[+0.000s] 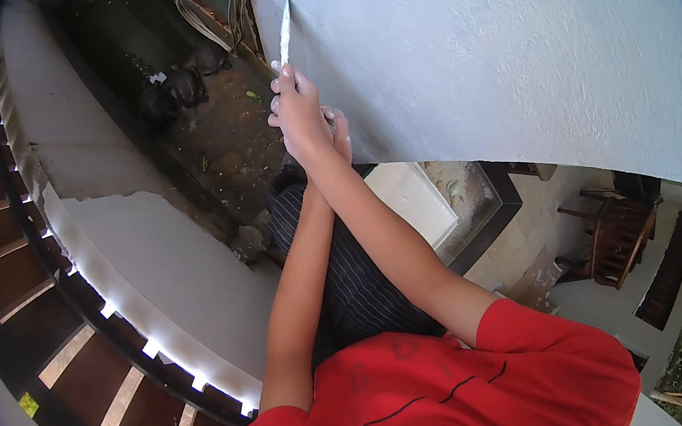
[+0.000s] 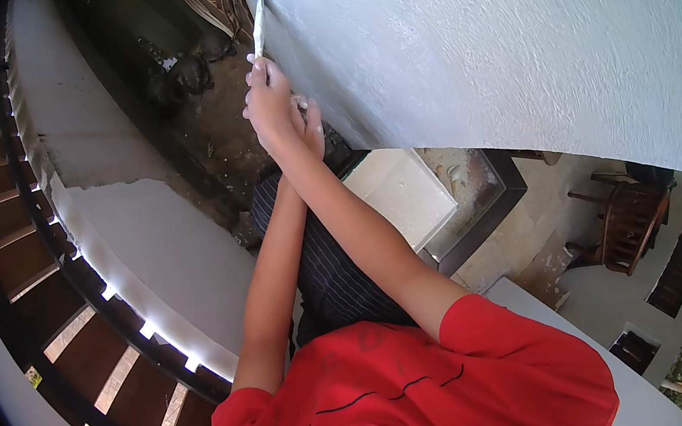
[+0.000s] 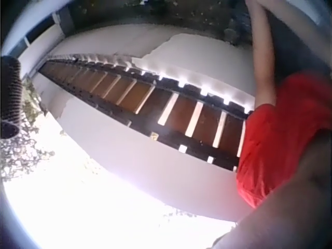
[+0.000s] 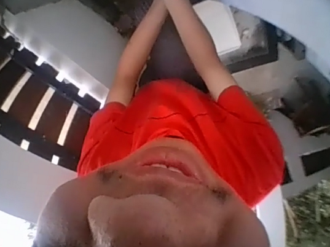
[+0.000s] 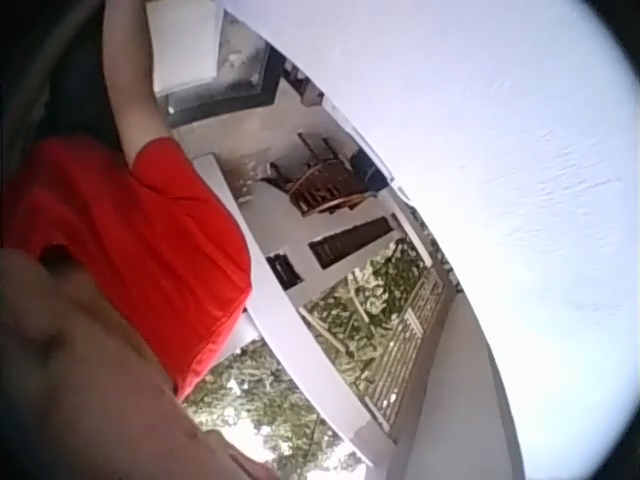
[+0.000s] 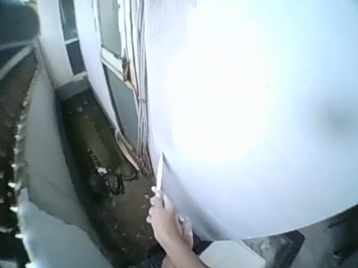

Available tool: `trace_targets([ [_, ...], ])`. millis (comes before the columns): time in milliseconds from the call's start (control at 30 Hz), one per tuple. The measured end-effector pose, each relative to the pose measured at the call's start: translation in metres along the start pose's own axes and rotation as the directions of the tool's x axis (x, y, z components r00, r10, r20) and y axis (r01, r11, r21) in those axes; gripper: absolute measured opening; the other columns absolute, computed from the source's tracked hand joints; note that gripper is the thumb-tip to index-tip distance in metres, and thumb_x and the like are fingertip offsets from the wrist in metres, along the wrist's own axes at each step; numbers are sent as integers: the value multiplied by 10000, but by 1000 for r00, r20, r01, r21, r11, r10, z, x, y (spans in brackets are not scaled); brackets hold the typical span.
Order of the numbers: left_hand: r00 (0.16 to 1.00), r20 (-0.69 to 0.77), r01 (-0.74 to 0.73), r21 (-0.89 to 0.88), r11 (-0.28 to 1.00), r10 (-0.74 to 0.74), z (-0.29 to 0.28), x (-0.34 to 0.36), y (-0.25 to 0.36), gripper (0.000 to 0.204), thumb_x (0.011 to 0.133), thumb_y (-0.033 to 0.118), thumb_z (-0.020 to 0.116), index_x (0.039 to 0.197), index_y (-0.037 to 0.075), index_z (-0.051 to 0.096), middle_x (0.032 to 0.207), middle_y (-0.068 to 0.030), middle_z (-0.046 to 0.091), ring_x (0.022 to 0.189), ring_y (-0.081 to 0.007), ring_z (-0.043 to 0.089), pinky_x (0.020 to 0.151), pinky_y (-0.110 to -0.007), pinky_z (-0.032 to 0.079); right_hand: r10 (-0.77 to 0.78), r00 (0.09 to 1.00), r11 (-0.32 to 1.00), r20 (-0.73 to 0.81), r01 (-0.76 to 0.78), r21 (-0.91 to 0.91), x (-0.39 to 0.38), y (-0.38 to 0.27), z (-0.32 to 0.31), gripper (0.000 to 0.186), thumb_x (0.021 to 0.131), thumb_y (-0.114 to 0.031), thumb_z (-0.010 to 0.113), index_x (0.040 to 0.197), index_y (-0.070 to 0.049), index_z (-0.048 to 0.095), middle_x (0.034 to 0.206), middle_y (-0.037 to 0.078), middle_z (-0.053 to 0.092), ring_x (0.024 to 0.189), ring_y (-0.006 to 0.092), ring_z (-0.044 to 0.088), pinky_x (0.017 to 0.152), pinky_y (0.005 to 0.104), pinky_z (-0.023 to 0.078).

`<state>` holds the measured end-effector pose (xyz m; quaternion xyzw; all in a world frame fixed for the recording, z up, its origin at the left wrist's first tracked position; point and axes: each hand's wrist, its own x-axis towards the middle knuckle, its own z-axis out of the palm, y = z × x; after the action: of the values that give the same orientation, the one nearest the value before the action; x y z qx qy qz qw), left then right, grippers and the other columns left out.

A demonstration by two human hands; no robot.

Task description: Apply putty or plaster to a wall using a putty knife to smooth and repair the surface.

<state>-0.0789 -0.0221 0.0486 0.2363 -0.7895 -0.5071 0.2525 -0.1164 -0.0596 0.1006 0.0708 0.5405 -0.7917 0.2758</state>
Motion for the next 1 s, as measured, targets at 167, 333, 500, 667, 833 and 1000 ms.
trace_targets([
  [167,993,2,-118,216,969,121,-4,-6,-6,234,803,222,592,891,26,500,800,-86,488,736,-231,458,695,-341,384,0,999,1000,-47,1,6,-3,10,-4,358,950,-280,384,1168,-9,467,762,-10,402,507,36,309,413,188,288],
  [333,965,261,-76,160,984,32,-15,-18,-17,243,768,238,626,825,6,582,755,-126,588,732,-292,561,662,-383,440,-14,991,1000,-134,13,-9,-6,-4,-18,327,940,-267,419,1123,-8,501,766,-7,408,506,36,309,402,195,275],
  [500,946,122,253,294,922,-299,-54,-8,-21,225,768,195,608,959,85,654,833,-141,641,793,-330,609,689,-393,479,61,995,994,-84,-52,100,-41,-17,-44,337,929,-259,454,1128,10,497,783,0,418,502,37,308,396,190,223],
  [667,911,19,402,176,899,-412,-65,-4,1,275,755,297,659,922,79,672,667,-124,629,590,-247,619,603,-313,465,53,970,998,-236,-42,49,-94,-8,-96,335,929,-252,453,1137,8,489,783,-2,437,483,26,304,389,176,206],
  [833,922,-72,388,165,907,-381,-82,-3,-4,265,748,262,680,906,50,674,625,-109,628,508,-158,603,545,-269,439,-1,941,996,-339,-30,-84,-133,-2,-135,352,930,-271,451,1158,-4,480,744,-12,451,461,6,284,379,168,197],
  [1000,923,-152,382,244,892,-353,-102,-5,-19,261,744,276,684,885,57,678,586,-109,608,517,-175,611,555,-273,439,43,925,980,-378,-113,-163,-160,1,-150,368,930,-288,452,1112,25,516,702,-15,449,449,1,289,371,178,222],
])
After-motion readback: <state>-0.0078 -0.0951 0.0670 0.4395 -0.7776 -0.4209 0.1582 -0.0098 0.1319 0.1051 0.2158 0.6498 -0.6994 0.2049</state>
